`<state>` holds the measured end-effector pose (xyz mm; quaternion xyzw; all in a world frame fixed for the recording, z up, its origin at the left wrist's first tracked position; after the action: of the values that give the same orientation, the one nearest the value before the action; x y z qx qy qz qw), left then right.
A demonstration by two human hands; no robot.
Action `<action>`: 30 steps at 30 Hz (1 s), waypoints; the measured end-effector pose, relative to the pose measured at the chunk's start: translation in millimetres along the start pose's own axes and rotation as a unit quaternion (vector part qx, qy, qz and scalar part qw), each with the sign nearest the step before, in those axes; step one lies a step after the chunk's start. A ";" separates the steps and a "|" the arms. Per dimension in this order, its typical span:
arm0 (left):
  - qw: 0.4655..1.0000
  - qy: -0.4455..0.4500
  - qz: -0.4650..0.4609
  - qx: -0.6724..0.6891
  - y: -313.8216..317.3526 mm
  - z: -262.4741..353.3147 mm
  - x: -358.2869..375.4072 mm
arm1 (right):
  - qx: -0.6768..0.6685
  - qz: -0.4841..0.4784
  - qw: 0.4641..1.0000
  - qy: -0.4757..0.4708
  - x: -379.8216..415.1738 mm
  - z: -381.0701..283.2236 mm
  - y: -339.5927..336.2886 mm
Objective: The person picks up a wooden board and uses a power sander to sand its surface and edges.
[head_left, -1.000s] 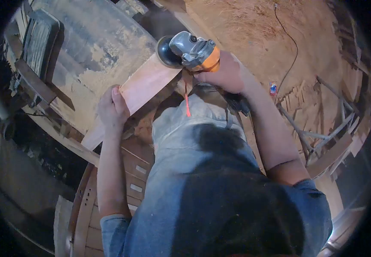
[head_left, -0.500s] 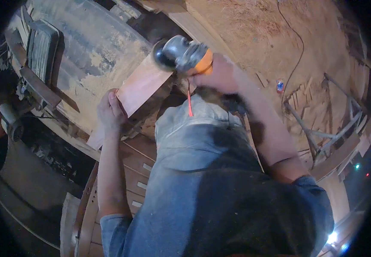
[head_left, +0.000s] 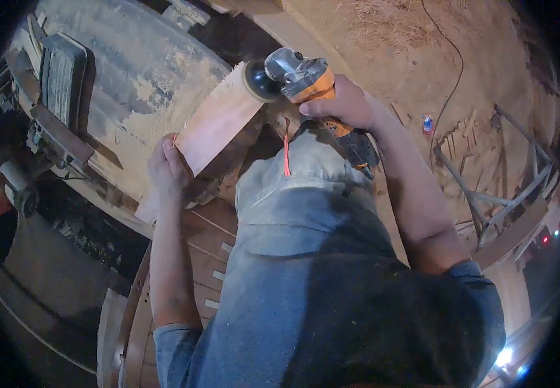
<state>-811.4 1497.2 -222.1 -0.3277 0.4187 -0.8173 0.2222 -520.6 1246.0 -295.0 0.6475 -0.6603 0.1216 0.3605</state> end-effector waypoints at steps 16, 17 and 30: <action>0.994 -0.091 -0.034 0.057 -5.7 13.1 4.5 | 0.061 0.054 0.995 0.055 22.3 -15.6 6.7; 0.994 -0.095 -0.035 0.049 -5.5 12.8 8.5 | 0.075 0.048 0.995 0.040 24.0 -18.3 15.3; 0.984 0.075 0.092 -0.134 -3.2 3.3 16.7 | 0.344 0.112 0.928 0.088 39.7 -83.0 133.9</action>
<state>-820.8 1486.5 -212.2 -0.2528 0.5686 -0.7517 0.2185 -616.5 1285.2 -169.9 0.6401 -0.6119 0.4375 0.1564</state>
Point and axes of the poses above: each hand's wrist, its own x-axis away from the middle knuckle, its own y-axis out of the palm, z = x × y, the point moved 9 cm from there along -x, towards the middle knuckle, and after that the axes turned 10 degrees about -z, right-handed, at the moved point
